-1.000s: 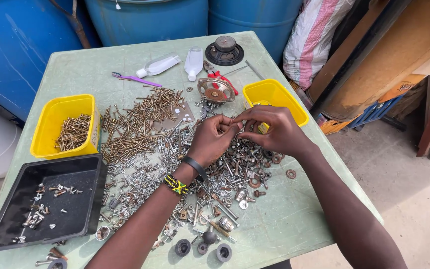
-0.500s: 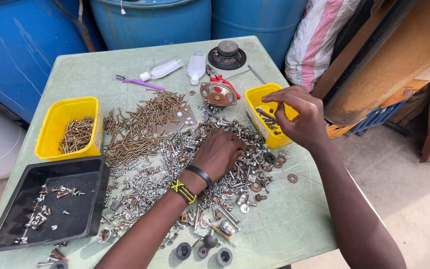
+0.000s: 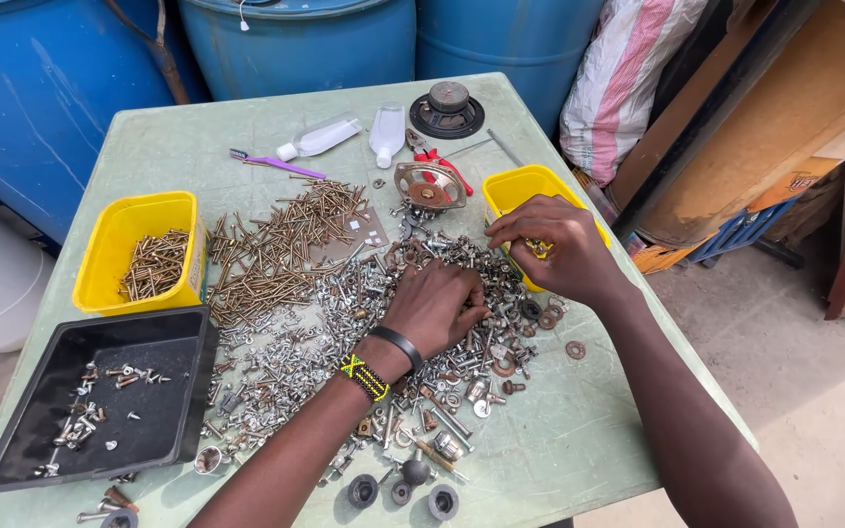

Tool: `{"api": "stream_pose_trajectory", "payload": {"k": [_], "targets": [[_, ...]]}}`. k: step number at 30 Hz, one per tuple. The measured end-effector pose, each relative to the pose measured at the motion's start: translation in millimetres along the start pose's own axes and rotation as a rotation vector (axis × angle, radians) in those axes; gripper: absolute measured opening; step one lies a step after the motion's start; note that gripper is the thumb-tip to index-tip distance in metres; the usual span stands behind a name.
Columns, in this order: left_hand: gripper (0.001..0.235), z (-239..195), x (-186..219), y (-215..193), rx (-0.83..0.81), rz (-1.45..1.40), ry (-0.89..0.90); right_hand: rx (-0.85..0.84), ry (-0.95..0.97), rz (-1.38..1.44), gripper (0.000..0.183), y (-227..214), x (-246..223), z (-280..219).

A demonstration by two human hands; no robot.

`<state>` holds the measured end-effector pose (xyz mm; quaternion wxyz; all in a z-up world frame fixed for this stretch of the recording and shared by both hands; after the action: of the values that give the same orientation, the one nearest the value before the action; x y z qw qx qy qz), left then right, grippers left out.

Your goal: The person sorts a mixed pile of metal fasteners on a table, picking up individual items and placing them into separate yellow and black containers. The person handles screws, nails, and washers by hand, moving them from the central pile into the bins.

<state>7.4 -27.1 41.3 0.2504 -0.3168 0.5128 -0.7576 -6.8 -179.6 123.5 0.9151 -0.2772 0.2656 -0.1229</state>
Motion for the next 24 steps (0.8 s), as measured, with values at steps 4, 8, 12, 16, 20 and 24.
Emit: {"api": "stream_pose_trajectory", "payload": {"k": [4, 8, 12, 16, 20, 24], "targets": [[0.010, 6.0, -5.0, 13.9, 0.003, -0.009, 0.012, 0.120, -0.046, -0.073, 0.030, -26.2, 24.4, -4.7], [0.015, 7.1, -10.5, 20.3, 0.057, -0.229, -0.003, 0.303, -0.012, -0.136, 0.027, -53.9, 44.1, -13.4], [0.024, 6.4, -11.6, 1.2, 0.067, -0.300, -0.035, 0.234, -0.025, -0.063, 0.022, -47.6, 45.7, -13.3], [0.021, 7.7, -6.2, -24.1, 0.164, -0.495, -0.144, 0.039, 0.047, 0.065, 0.024, -16.1, -0.5, 2.6], [0.021, 7.6, -18.4, -18.1, 0.300, -0.662, -0.229, -0.112, 0.216, 0.275, 0.035, 6.6, -0.6, 0.3], [0.023, 5.2, -15.4, -23.4, 0.199, -0.699, -0.213, -0.037, 0.174, 0.156, 0.017, -4.0, 3.4, 4.4]]}}
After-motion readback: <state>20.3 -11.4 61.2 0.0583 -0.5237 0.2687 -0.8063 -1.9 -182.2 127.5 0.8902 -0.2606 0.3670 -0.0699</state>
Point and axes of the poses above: each hand's wrist, its own z-axis towards the middle knuckle, its own y-axis out of the palm, x = y × z, the point moved 4 cm from there along z, towards the middle knuckle, and after that the axes turned 13 degrees about z, right-handed, at the moved point
